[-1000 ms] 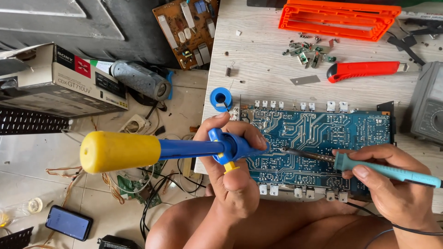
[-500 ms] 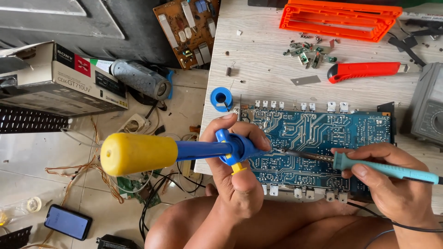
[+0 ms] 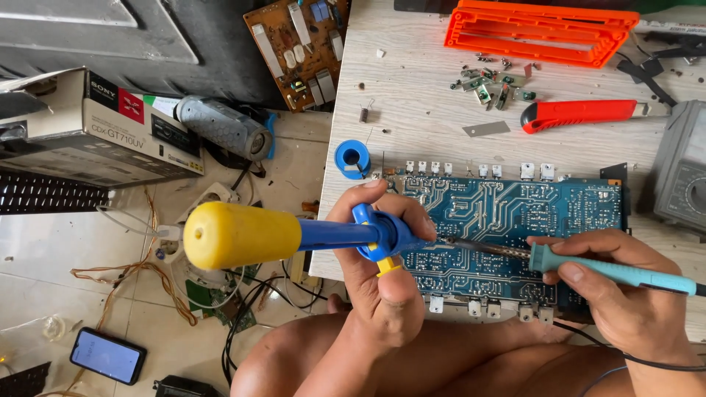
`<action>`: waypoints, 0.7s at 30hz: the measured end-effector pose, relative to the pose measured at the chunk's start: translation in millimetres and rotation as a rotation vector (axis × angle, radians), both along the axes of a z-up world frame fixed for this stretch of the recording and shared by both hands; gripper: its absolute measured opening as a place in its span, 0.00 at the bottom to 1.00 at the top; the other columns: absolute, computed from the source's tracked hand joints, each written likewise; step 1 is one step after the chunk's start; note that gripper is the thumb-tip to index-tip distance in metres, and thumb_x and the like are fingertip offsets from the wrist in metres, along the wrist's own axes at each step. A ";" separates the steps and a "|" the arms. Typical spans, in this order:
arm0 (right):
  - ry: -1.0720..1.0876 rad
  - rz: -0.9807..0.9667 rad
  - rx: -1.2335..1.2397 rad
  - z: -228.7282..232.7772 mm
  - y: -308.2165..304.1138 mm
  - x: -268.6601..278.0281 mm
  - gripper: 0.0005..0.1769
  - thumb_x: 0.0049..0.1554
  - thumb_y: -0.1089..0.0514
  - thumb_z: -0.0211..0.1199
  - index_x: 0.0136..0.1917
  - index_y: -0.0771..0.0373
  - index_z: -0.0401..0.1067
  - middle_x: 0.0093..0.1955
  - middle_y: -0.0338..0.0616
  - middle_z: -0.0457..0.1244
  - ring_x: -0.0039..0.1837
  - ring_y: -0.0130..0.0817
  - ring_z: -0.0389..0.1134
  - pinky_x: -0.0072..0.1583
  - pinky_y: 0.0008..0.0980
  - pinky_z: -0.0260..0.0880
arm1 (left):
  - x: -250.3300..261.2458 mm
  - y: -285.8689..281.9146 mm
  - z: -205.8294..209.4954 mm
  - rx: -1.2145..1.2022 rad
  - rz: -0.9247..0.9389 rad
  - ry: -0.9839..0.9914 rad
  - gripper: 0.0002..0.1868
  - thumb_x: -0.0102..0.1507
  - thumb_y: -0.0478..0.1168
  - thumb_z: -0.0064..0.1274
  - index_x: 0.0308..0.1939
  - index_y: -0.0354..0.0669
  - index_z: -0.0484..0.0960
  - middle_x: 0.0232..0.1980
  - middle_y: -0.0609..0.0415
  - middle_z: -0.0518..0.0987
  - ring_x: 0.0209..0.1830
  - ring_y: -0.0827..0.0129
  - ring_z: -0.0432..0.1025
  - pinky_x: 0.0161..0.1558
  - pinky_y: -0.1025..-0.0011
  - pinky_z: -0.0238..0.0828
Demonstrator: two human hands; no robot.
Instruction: The person is desoldering components from a large circuit board using a soldering iron and a solder sucker.
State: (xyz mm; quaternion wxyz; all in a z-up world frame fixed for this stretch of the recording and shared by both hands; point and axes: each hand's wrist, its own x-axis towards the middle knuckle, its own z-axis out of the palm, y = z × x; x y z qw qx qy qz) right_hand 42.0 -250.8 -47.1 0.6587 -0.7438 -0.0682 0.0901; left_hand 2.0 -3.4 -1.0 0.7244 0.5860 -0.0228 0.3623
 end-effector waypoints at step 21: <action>0.038 0.009 -0.041 6.0 0.8 3.4 0.11 0.55 0.66 0.60 0.49 0.78 0.71 0.52 0.71 0.72 0.50 0.52 0.77 0.47 0.34 0.81 | 0.3 -1.8 1.8 0.017 -0.044 0.014 0.38 0.76 0.73 0.41 0.68 0.43 0.57 0.42 0.52 0.73 0.40 0.69 0.70 0.47 0.67 0.69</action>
